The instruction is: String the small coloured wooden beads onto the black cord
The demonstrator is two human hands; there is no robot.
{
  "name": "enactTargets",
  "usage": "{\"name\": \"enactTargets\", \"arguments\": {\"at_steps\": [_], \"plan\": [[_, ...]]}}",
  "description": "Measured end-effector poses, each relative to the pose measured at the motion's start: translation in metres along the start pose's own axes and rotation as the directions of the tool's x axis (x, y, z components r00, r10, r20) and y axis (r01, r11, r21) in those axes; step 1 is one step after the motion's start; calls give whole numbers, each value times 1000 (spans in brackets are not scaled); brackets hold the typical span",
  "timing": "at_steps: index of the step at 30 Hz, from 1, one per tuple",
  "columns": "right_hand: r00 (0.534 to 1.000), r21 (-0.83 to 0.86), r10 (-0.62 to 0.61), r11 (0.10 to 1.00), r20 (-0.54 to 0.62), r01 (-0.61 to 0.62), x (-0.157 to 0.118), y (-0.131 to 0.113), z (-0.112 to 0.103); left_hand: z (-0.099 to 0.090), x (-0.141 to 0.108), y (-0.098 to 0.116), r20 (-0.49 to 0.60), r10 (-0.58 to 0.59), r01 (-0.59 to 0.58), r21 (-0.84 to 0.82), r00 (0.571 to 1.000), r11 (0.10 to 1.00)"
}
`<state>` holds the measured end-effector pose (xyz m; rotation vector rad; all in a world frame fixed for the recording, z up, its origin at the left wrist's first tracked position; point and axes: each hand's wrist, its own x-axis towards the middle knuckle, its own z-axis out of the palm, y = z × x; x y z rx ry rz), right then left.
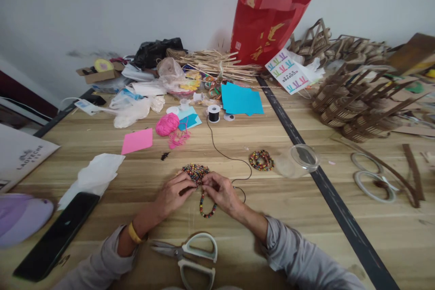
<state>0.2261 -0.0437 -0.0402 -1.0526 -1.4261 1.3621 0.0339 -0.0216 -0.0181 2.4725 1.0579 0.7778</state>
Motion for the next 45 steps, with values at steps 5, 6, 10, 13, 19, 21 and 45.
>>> {"name": "enactTargets", "arguments": {"at_steps": [5, 6, 10, 13, 19, 21, 45], "plan": [[1000, -3, 12, 1000, -4, -12, 1, -2, 0, -1, 0, 3, 45, 31, -37, 118, 998, 992], [1000, -20, 8, 1000, -4, -8, 1, -3, 0, -1, 1, 4, 51, 41, -48, 137, 998, 989], [999, -98, -44, 994, 5, 44, 1, -9, 0, 1, 1, 5, 79, 98, -112, 204, 992, 972], [996, -120, -85, 989, 18, 87, 1, -12, 0, 2, 2, 4, 118, 120, -143, 210, 986, 967], [999, -83, -42, 996, 13, 43, 0, -5, 0, 0, 3, 4, 186, 67, -111, 236, 980, 965], [1000, -58, -19, 998, 13, 19, 1, -2, 0, 0, 3, 4, 190, 63, -110, 249, 980, 962], [994, -252, -78, 963, 76, 95, 1, -16, -2, -4, 4, 4, 168, -375, 390, -643, 911, 659]]}}
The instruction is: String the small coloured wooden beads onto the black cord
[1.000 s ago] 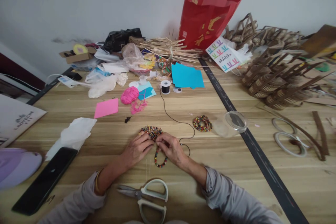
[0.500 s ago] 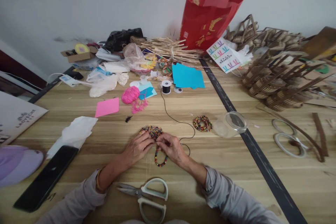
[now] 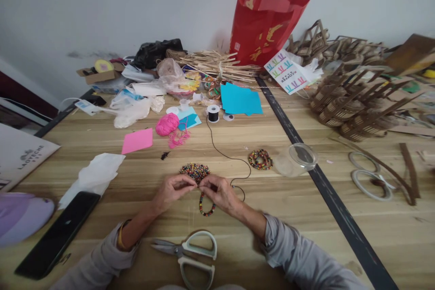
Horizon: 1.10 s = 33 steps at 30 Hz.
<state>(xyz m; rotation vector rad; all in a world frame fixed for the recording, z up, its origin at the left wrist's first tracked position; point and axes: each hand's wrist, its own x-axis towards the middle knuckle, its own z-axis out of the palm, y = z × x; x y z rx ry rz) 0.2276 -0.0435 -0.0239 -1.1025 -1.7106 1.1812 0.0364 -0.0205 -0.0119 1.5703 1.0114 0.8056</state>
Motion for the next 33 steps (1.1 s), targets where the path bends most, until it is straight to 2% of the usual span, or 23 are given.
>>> {"name": "enactTargets", "arguments": {"at_steps": [11, 33], "plan": [[1000, -13, -2, 1000, 23, 3, -1, 3, 0, 1, -1, 3, 28, -34, 34, 19, 999, 999], [1000, -55, -6, 998, 23, 7, 0, 0, 1, 3, -1, -3, 38, 83, -87, 121, 996, 989]]}}
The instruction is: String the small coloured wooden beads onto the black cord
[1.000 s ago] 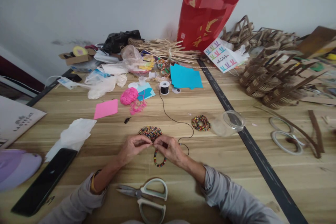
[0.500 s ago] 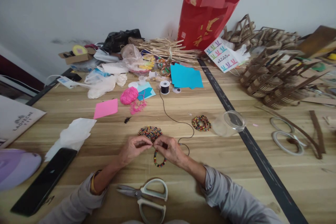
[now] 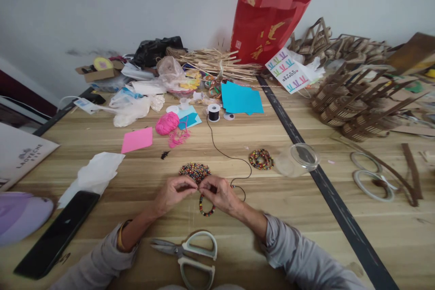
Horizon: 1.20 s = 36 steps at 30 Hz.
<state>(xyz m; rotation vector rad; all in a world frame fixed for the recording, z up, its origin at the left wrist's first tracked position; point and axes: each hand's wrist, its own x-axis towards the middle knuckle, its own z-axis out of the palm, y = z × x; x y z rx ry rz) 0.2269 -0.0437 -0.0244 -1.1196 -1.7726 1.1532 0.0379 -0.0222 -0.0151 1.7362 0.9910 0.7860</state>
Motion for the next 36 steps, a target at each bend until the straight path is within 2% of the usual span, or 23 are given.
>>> {"name": "enactTargets", "arguments": {"at_steps": [4, 23, 28, 36], "plan": [[1000, -1, -2, 1000, 4, 2, 0, 1, 0, 0, 0, 0, 7, 16, -16, 22, 1000, 1000], [999, 64, -10, 998, 45, 7, -1, 3, -1, 2, -2, -3, 22, -48, 47, 30, 999, 998], [998, 59, -16, 998, 55, 13, -1, 3, -1, 1, -2, -3, 28, -14, 13, 35, 1000, 999], [997, 70, -26, 997, 72, 21, -1, 5, -1, 0, 1, 0, 10, 111, -111, 0, 994, 994]]}}
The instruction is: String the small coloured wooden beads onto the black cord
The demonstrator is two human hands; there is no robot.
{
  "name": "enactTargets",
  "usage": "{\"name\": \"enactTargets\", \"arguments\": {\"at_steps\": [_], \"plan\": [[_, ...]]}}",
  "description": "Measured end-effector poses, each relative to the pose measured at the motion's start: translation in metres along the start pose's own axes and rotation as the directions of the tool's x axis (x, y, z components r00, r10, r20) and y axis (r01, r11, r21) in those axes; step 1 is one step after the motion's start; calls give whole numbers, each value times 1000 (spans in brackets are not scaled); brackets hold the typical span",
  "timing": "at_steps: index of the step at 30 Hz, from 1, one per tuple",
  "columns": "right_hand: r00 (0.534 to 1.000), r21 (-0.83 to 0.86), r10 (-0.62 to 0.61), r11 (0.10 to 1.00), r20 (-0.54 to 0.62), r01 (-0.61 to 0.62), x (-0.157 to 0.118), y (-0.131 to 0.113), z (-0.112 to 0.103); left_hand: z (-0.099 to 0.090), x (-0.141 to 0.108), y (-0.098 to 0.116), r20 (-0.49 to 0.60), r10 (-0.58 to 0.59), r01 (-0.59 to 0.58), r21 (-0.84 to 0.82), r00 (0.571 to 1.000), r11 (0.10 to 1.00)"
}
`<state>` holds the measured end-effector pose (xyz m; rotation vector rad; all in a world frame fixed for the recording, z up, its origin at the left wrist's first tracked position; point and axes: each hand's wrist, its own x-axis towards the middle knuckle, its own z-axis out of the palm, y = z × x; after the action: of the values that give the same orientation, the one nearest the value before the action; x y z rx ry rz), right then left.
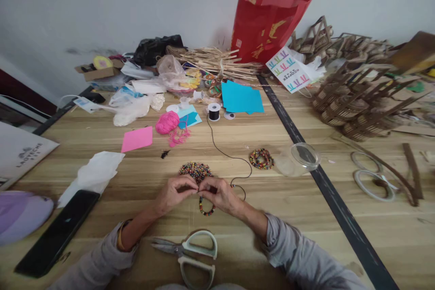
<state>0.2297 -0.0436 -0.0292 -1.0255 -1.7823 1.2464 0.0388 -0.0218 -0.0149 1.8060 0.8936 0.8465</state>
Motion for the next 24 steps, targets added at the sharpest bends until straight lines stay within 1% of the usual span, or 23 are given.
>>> {"name": "enactTargets", "arguments": {"at_steps": [3, 10, 12, 19, 24], "plan": [[1000, -4, -2, 1000, 7, 2, 0, 0, 0, 0, 0, 1, 6, -18, 18, -26, 1000, 999], [1000, -28, -23, 999, 15, 23, 0, 0, 0, 1, -2, 2, 34, -159, 161, -98, 987, 982], [1000, -25, -17, 1000, 17, 17, 0, 0, 1, 1, -2, 2, 40, -183, 186, -120, 982, 975], [1000, 3, 3, 1000, 8, -3, -1, 0, 2, 2, -2, 2, 53, -226, 232, -167, 973, 958], [1000, 36, 7, 999, 6, -7, -1, 0, 3, 1, -2, 1, 78, -230, 240, -175, 970, 955]]}}
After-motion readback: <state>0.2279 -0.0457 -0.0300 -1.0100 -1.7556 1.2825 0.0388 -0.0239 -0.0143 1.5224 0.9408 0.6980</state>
